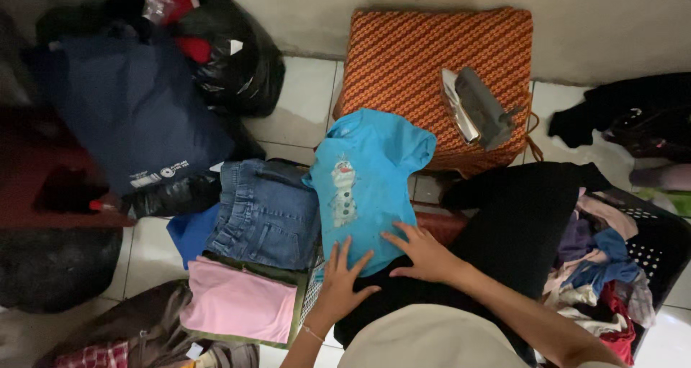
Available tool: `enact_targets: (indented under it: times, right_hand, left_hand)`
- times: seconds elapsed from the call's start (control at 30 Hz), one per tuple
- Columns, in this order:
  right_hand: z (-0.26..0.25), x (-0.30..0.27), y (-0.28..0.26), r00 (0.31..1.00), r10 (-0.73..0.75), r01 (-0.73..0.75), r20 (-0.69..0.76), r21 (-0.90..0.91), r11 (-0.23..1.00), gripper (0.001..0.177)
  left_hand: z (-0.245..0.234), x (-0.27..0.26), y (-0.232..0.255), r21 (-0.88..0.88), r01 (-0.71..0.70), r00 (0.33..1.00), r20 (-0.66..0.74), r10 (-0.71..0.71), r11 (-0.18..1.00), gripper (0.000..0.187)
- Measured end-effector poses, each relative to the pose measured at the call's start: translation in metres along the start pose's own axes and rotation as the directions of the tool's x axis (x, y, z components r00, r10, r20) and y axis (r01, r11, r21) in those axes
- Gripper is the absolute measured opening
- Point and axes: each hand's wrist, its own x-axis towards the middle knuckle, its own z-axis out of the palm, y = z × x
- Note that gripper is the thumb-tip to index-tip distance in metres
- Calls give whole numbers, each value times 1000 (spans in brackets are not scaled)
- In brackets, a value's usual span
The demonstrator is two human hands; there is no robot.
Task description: The person irons and folds a pair of blue jeans and a blue t-shirt on an ironing board on the floor.
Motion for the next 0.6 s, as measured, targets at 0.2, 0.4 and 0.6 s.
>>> enact_targets:
  times: [0.2, 0.4, 0.6]
  right_hand:
    - [14, 6, -7, 935, -261, 266, -239, -11, 964, 44]
    - [30, 17, -3, 916, -283, 284, -285, -38, 958, 14]
    - [38, 21, 7, 905, -272, 295, -329, 23, 955, 12]
  left_hand:
    - [21, 17, -3, -59, -36, 992, -121, 29, 998, 18]
    - [16, 26, -1, -155, -82, 989, -137, 61, 984, 8]
    - [-2, 25, 19, -193, -92, 983, -171, 58, 977, 26]
